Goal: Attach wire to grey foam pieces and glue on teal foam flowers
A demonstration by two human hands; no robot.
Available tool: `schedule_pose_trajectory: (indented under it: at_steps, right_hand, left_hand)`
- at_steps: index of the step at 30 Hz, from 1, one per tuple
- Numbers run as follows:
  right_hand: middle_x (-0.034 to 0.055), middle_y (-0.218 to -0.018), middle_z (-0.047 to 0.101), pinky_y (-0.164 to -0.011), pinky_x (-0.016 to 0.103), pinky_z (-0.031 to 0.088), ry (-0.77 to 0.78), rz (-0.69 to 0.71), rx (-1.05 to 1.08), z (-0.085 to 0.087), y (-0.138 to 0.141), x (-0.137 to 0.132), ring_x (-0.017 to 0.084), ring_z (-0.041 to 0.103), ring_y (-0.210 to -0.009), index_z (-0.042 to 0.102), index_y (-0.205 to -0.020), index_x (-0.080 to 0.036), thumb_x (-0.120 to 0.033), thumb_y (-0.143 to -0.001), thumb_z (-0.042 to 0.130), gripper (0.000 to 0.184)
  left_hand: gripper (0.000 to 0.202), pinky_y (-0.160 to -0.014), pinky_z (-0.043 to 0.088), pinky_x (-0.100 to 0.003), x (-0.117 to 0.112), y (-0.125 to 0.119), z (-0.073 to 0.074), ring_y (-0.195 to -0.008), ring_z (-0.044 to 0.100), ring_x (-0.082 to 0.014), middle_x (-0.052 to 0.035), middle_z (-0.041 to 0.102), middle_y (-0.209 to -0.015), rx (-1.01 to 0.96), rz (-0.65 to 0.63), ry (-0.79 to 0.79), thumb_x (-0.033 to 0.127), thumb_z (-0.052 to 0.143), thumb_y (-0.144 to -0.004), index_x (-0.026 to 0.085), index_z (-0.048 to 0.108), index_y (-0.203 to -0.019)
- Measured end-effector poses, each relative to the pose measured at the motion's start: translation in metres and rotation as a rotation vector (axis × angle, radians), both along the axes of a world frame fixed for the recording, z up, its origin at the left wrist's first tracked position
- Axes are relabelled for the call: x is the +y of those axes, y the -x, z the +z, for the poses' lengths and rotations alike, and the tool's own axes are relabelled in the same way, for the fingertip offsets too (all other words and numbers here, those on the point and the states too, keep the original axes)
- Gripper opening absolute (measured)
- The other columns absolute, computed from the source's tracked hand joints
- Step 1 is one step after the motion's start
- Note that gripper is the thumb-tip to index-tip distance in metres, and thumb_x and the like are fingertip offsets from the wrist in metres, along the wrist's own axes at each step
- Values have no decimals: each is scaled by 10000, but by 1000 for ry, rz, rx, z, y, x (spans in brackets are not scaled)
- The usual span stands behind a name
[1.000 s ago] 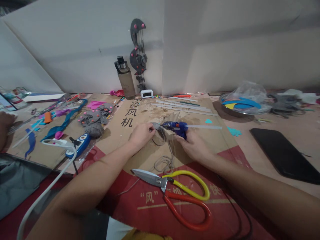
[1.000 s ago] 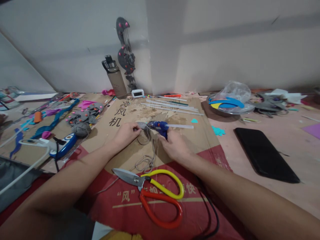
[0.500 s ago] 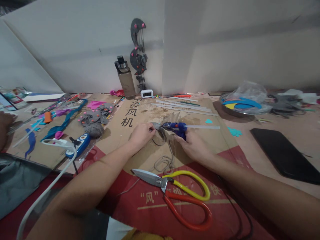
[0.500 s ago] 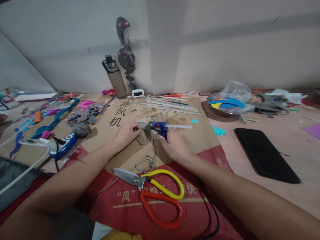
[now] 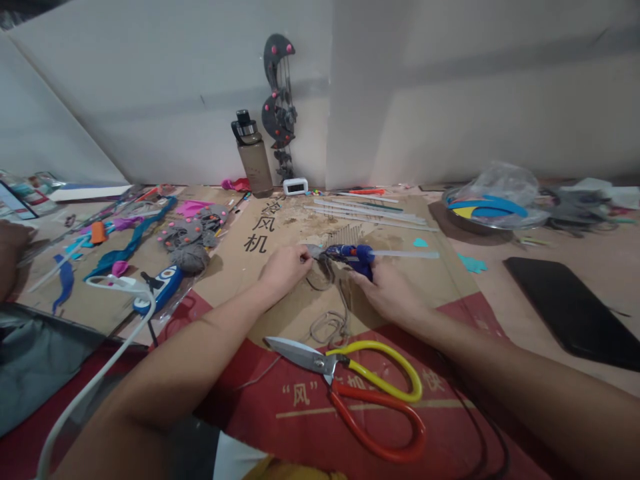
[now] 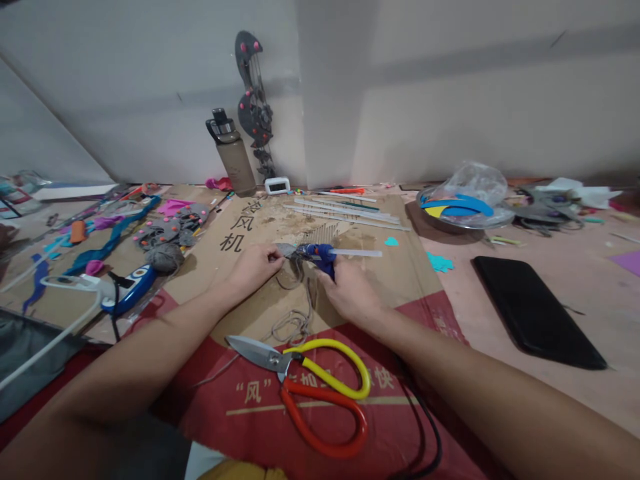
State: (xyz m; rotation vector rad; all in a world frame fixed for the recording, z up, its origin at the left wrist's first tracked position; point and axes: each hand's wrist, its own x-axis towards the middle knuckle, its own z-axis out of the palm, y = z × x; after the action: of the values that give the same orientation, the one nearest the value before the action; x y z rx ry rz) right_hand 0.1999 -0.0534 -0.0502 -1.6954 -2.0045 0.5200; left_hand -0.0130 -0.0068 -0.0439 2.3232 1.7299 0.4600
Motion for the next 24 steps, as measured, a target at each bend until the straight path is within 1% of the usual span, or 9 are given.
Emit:
schedule_pose_trajectory:
  at_steps: [2, 4, 7, 11, 14, 18, 21, 24]
  right_hand:
    - [143, -953, 701, -757, 336, 443, 21, -15, -52, 2, 1, 0, 269, 640, -866, 612, -1056, -156, -386, -907, 455, 317]
    - [139, -962, 702, -754, 330, 444, 28, -25, -61, 2, 2, 0, 262, 644, -866, 605, -1073, -157, -382, -910, 450, 318]
    - [139, -996, 700, -758, 327, 449, 33, -40, -1, 0, 1, 0, 262, 647, -889, 594, -1099, -158, -380, -909, 451, 325]
    - [134, -1054, 692, -805, 320, 450, 26, -2, 84, -2, -1, 0, 259, 635, -963, 585, -1145, -168, -368, -912, 450, 335]
    - [146, -1034, 695, -803, 324, 446, 30, 3, 20, 1, 0, 0, 265, 637, -949, 601, -1113, -157, -376, -913, 454, 332]
    - [162, -1005, 699, -794, 341, 437, 32, -23, -51, 2, 2, 0, 285, 643, -932, 606, -1084, -134, -370, -914, 448, 331]
    - [160, -1022, 698, -759, 332, 444, 43, -56, -2, -1, 1, 1, 286, 653, -921, 592, -1135, -146, -391, -914, 444, 361]
    - [141, -1022, 702, -753, 328, 455, 20, -68, 75, -6, -1, 2, 281, 657, -918, 602, -1141, -176, -394, -905, 457, 353]
  left_hand:
    - [212, -743, 465, -287, 0, 0, 0, -756, 643, -184, -57, 734, -814, -8, -8, -4, 263, 537, -828, 188, 735, -825]
    - [213, -757, 465, -288, 0, 0, 0, -778, 648, -187, -60, 737, -826, -8, -12, -5, 255, 535, -826, 186, 737, -825]
    - [212, -745, 464, -287, 0, 0, 1, -770, 644, -188, -63, 736, -829, -1, -13, -6, 248, 537, -822, 182, 738, -826]
    - [213, -688, 451, -285, 0, 0, 0, -708, 625, -183, -58, 723, -776, -5, -4, 5, 267, 538, -820, 180, 732, -818]
    - [212, -670, 444, -283, 1, 0, 0, -701, 621, -183, -57, 719, -769, -9, 6, 14, 270, 538, -817, 181, 730, -819]
    - [210, -706, 450, -294, 1, 0, 0, -736, 632, -193, -63, 726, -796, 7, 2, -1, 263, 535, -814, 188, 731, -808]
    - [208, -730, 457, -300, 2, 1, -1, -763, 643, -200, -68, 733, -819, 5, -1, -8, 267, 539, -814, 190, 732, -816]
    - [208, -739, 461, -303, 2, 2, -2, -775, 650, -203, -71, 736, -828, -8, -6, -7, 265, 540, -815, 187, 732, -819]
